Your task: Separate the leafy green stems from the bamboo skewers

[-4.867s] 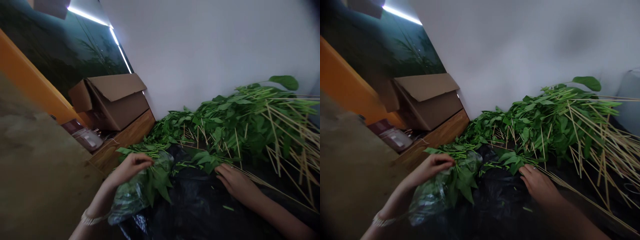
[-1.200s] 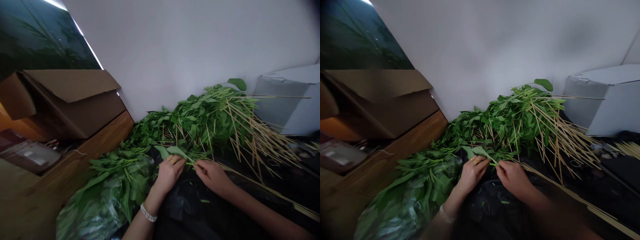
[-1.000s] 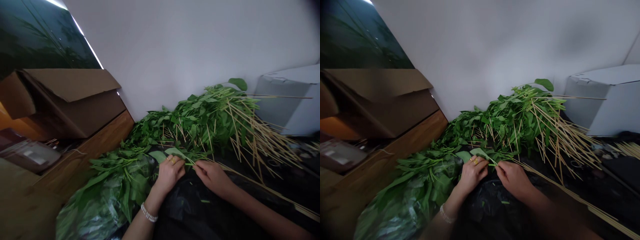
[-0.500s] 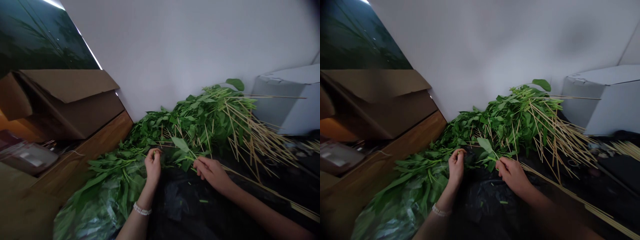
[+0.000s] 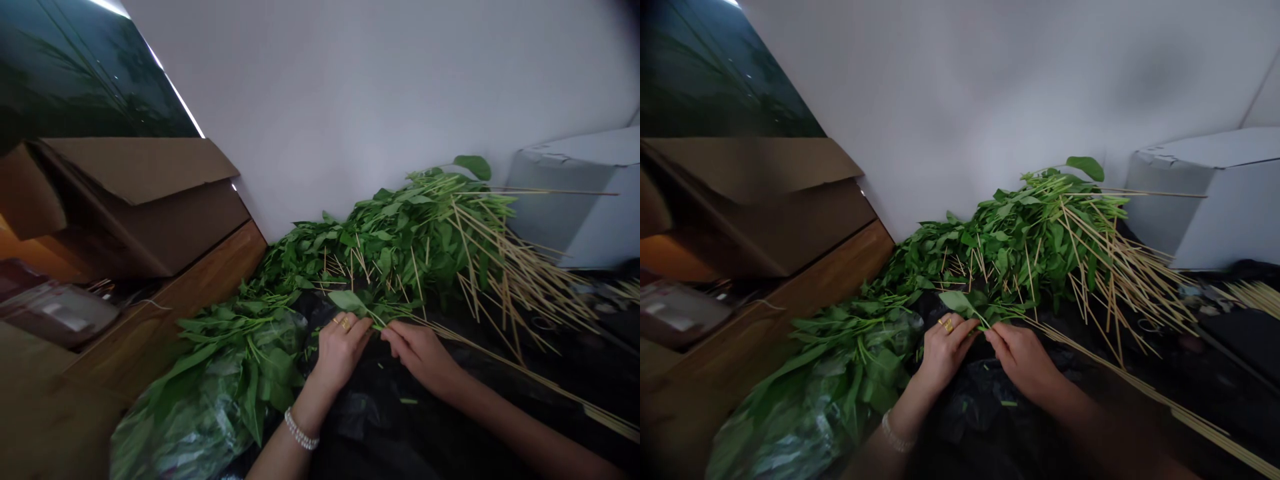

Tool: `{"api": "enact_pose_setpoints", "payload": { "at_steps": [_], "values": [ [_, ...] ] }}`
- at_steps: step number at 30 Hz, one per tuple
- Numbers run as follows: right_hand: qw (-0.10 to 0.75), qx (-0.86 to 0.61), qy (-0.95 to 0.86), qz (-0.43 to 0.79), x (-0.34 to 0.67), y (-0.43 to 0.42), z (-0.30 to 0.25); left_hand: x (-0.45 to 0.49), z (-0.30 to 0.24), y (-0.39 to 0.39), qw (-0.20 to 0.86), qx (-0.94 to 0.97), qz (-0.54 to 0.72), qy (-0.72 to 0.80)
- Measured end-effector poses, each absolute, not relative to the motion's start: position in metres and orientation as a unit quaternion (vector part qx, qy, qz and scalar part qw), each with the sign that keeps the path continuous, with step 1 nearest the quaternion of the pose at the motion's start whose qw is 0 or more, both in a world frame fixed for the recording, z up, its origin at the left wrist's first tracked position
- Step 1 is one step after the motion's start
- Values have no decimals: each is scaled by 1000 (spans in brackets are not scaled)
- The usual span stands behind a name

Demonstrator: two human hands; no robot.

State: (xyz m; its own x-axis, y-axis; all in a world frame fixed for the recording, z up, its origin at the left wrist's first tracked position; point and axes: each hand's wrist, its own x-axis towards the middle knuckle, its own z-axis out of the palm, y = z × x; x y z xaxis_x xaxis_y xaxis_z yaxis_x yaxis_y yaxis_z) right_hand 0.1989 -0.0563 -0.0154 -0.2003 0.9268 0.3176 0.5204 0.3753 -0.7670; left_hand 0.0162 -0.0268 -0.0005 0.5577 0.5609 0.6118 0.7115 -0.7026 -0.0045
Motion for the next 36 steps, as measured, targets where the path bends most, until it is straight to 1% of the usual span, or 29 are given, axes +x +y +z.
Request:
{"api": "enact_pose_setpoints", "payload": {
  "at_steps": [3,8,11,14,17,19,22,24,27,31,36],
  "values": [
    [399,-498,-710,298,199,-56,-14,16,2,-27,118,-886,-285,-346],
    [399,-497,-698,326,199,-54,-17,18,4,-28,110,-904,-257,-322],
    [413,-491,-673,368,200,-54,-17,19,2,-28,72,-903,-269,-326],
    [439,-486,-646,392,201,-55,-15,17,3,-25,-41,-865,-342,-366],
    [455,-487,-630,398,202,-55,-13,13,6,-20,-218,-760,-440,-426],
    [456,-488,-626,402,202,-55,-13,10,9,-16,-344,-671,-484,-444],
    [458,-488,-625,401,202,-55,-13,5,12,-12,-501,-552,-507,-434],
    [463,-489,-622,400,202,-56,-13,4,14,-11,-571,-495,-501,-421],
    [475,-495,-609,398,203,-55,-13,2,16,-13,-640,-461,-462,-405],
    [488,-496,-593,405,205,-54,-11,1,17,-17,-706,-485,-351,-379],
    [474,-455,-601,455,203,-56,-6,4,15,-22,-717,-534,-250,-371]
  ]
}}
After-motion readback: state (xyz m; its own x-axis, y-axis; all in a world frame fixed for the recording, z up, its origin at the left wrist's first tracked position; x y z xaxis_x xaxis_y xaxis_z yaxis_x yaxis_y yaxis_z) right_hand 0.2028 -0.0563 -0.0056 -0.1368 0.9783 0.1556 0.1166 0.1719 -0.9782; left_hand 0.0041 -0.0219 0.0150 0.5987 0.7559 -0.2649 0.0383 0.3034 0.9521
